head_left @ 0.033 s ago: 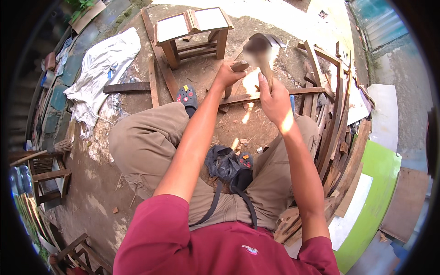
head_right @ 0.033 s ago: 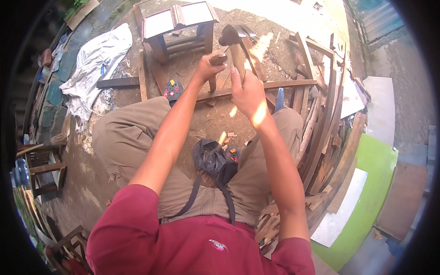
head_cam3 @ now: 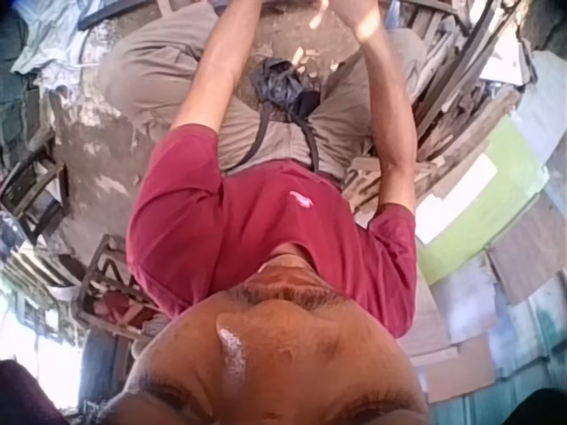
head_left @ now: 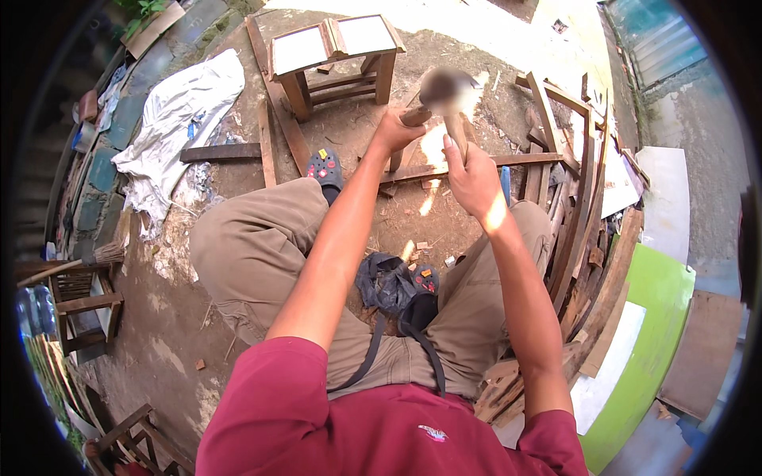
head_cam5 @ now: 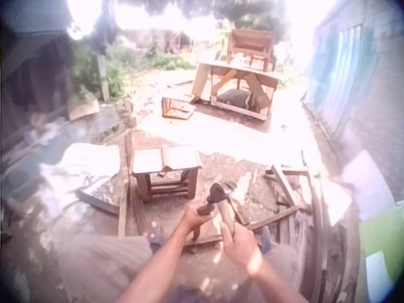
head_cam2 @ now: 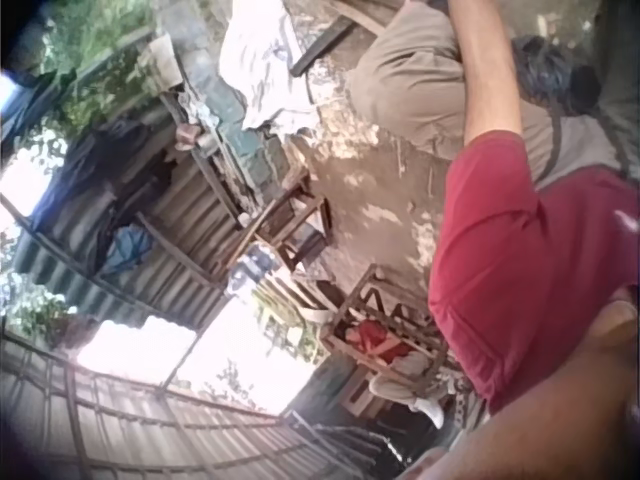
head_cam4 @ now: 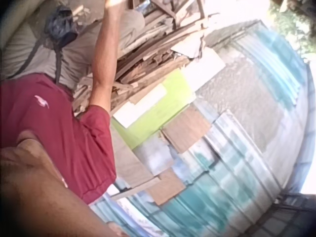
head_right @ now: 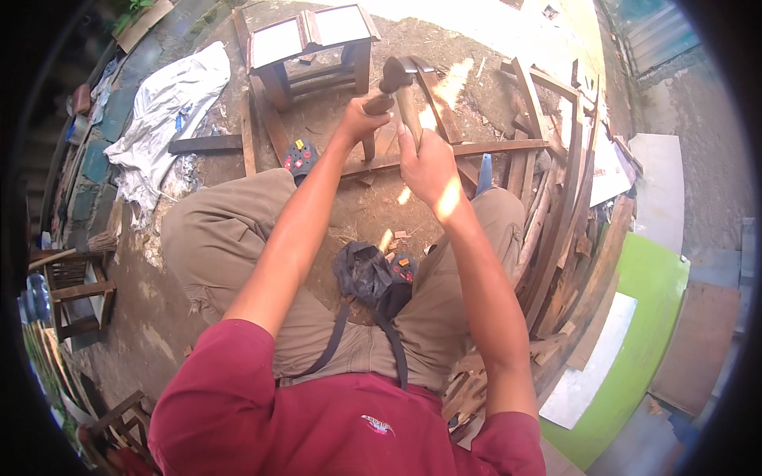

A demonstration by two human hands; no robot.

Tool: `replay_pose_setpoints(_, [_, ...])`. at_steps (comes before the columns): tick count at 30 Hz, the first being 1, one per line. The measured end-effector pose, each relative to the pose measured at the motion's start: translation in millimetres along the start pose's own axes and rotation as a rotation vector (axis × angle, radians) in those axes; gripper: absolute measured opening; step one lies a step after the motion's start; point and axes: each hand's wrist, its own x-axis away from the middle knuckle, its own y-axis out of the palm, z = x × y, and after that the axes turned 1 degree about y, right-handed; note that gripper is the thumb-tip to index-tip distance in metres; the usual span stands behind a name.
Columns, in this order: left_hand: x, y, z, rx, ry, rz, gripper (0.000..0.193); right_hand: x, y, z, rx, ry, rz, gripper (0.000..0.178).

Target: The person sits on the ground and assembles a wooden frame using a hammer and a hand saw. They hammer a wooden piece into place, cut a strip of wood, and then handle several flat boards, placing them on the ground.

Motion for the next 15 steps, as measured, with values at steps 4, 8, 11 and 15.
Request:
replay_pose_setpoints(4, [-6.2, -13.3, -4.1, -0.022, 0.021, 0.019, 0.025, -12.5, -12.9, -27.6, -0.01, 0.021, 0.017, 0.051])
replay_pose_setpoints(8, [-11.3, -7.4, 9.1, -0.027, -0.006, -0.024, 0.024, -9.0, -10.0, -24.8, -0.074, -0.02, 0.084, 0.051])
replay_pose_setpoints(11, [-7.2, -10.5, -0.2, -0.04, 0.06, 0.004, 0.023, -20.5, -9.5, -21.5, 0.14, -0.002, -0.037, 0.053])
replay_pose_setpoints(15, [-3.0, -12.5, 2.4, -0.008, 0.021, 0.015, 0.023, -24.5, -25.7, -46.9, -0.026, 0.064, 0.011, 0.055])
